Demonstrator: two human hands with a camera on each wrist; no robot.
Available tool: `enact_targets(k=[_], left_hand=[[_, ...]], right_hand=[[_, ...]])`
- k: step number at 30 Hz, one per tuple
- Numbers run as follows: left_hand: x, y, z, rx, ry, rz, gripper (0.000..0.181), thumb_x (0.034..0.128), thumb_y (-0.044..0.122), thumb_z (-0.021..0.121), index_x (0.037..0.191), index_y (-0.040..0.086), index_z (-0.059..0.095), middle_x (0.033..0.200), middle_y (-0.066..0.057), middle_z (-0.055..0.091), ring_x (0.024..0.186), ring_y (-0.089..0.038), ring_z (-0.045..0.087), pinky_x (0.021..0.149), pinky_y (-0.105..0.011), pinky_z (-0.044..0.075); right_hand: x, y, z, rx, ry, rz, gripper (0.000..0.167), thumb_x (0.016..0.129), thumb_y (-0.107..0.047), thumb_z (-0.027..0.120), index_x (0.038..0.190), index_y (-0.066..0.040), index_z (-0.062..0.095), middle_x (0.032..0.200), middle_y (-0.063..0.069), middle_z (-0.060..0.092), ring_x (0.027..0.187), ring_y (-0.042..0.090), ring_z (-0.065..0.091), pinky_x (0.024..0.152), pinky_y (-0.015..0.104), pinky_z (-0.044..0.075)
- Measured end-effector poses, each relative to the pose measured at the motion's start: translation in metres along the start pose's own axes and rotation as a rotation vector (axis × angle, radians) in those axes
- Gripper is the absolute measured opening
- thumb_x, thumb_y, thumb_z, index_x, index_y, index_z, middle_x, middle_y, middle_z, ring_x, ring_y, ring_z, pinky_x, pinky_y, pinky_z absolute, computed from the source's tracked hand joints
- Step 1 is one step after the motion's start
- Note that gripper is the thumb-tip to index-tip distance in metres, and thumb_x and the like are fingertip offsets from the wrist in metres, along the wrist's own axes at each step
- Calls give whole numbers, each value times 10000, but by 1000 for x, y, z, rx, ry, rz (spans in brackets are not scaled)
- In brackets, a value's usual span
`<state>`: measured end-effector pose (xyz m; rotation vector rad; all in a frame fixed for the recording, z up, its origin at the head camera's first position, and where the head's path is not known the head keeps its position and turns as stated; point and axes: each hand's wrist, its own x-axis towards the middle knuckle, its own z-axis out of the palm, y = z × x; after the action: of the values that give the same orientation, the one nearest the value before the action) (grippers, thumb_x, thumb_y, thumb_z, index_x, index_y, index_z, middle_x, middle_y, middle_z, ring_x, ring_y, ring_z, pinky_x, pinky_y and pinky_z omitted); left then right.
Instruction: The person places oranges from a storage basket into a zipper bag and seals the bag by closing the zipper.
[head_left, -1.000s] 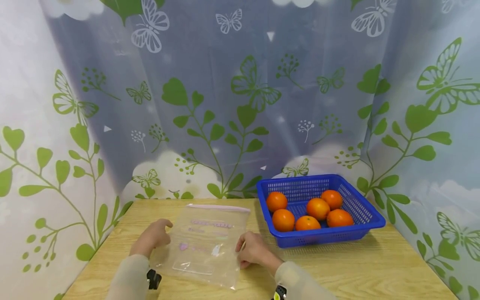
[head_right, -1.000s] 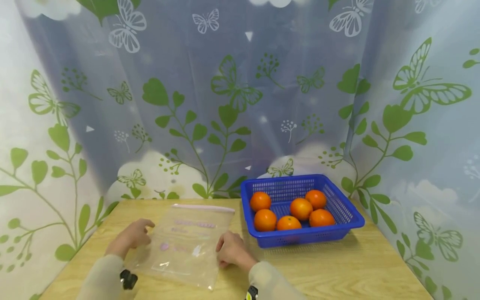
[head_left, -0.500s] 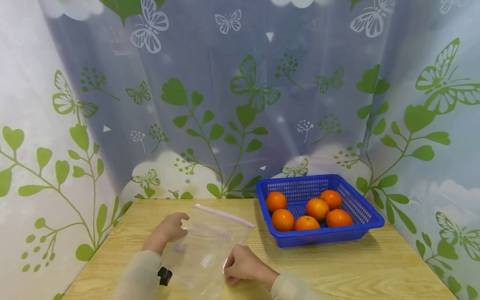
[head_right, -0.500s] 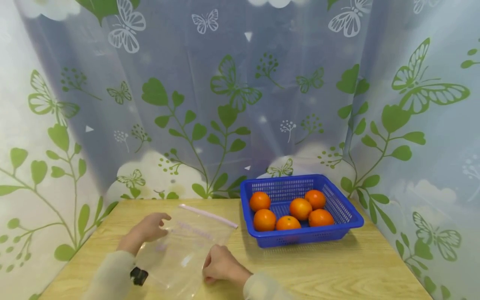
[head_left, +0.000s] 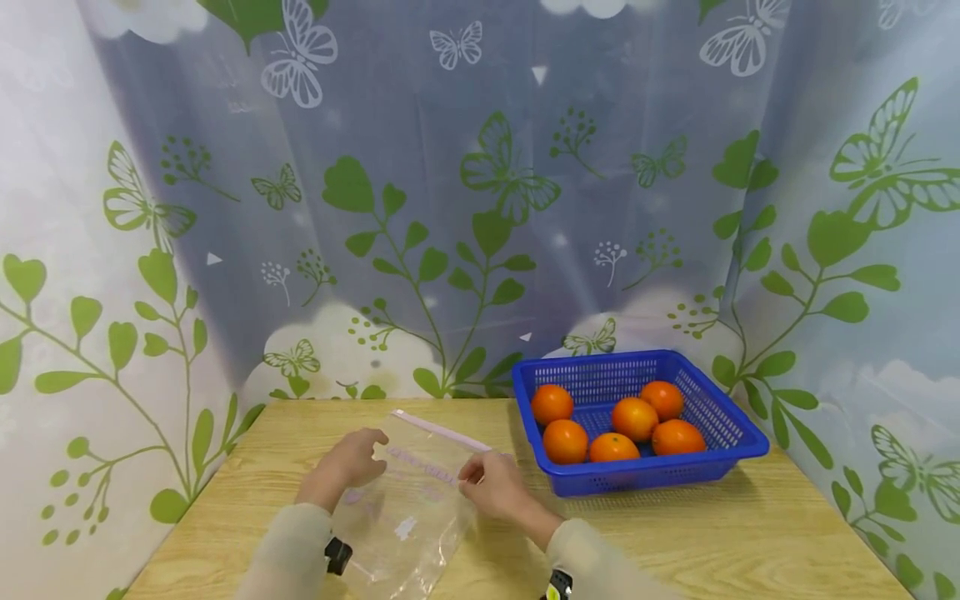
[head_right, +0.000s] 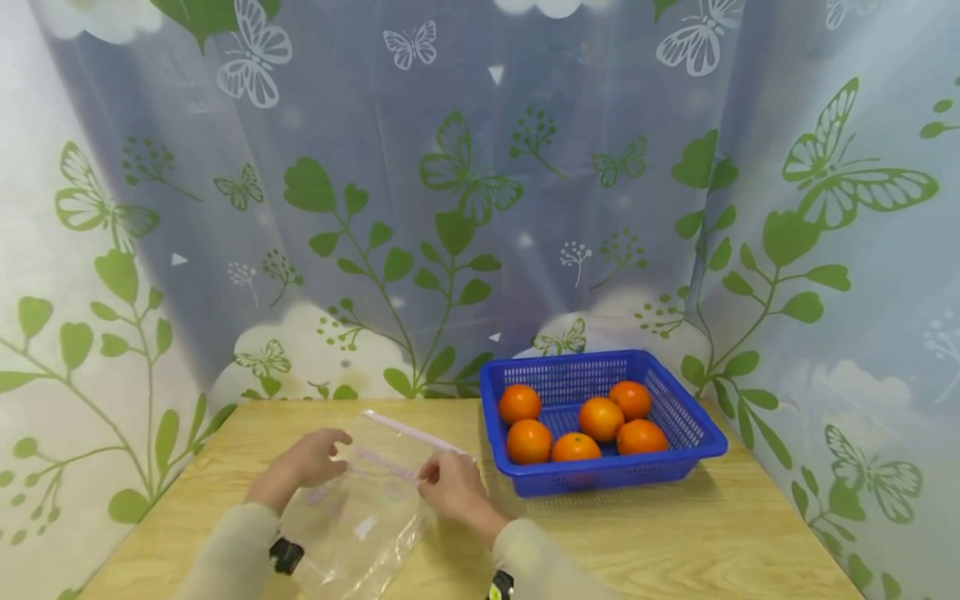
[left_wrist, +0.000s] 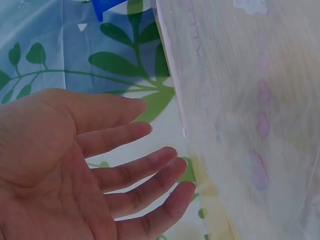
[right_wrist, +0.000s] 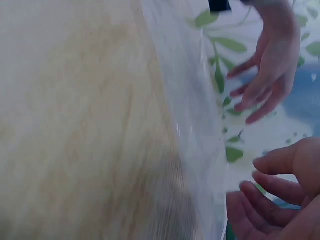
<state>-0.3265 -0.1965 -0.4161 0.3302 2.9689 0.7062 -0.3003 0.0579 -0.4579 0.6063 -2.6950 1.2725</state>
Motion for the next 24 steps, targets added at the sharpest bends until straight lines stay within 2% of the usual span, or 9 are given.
enact_targets(k=[2,6,8,11,14,18,21,24], left_hand=[[-1,2,0,-11,-5,-7,408,938,54,654,1325,-63,597,1362,-293,604,1190,-455,630,1002,-578,560],[-3,4,0,-27,-6,-18,392,946,68,632,1317,-59,602,1360,-291,606,1192,-461,627,1005,-588,554],[-3,4,0,-32,-5,-21,390,953,72,621,1320,-59,600,1360,-291,606,1195,-464,625,1006,-592,552],[-4,5,0,-31,-11,-23,384,966,81,612,1323,-59,599,1357,-295,609,1197,-468,623,1000,-592,556],[-5,6,-1,-31,-22,-34,380,977,94,611,1326,-55,600,1352,-296,614,1198,-465,624,990,-591,561],[-4,5,0,-29,-30,-36,377,975,98,614,1321,-54,605,1333,-291,630,1186,-455,632,986,-589,560],[-2,3,3,-22,-23,-18,372,965,91,614,1306,-57,616,1323,-283,638,1175,-450,639,1001,-590,552],[1,2,6,-18,-6,7,363,951,78,619,1284,-66,629,1315,-283,644,1161,-450,646,1013,-590,546]], right_hand=[[10,8,-1,-97,87,15,52,795,-28,745,847,-22,744,771,60,719,689,108,608,614,220,502],[26,22,-2,-230,135,103,134,799,-28,744,932,-17,747,892,113,736,801,226,650,730,366,579],[32,29,-1,-257,152,132,174,804,-15,737,977,-2,744,958,148,737,868,275,661,804,430,587],[38,39,1,-255,182,136,209,797,31,717,1005,38,731,1003,195,730,926,320,671,867,462,586],[43,46,3,-224,188,130,220,780,73,703,1000,74,707,982,211,711,914,322,659,855,451,582],[45,50,3,-215,170,147,217,752,87,711,968,71,693,921,190,703,854,293,644,801,406,577],[44,51,3,-231,139,160,235,741,67,745,969,62,691,890,170,694,818,268,626,778,384,574],[41,52,2,-265,102,131,229,754,15,797,959,50,701,873,143,702,783,228,608,760,357,570]])
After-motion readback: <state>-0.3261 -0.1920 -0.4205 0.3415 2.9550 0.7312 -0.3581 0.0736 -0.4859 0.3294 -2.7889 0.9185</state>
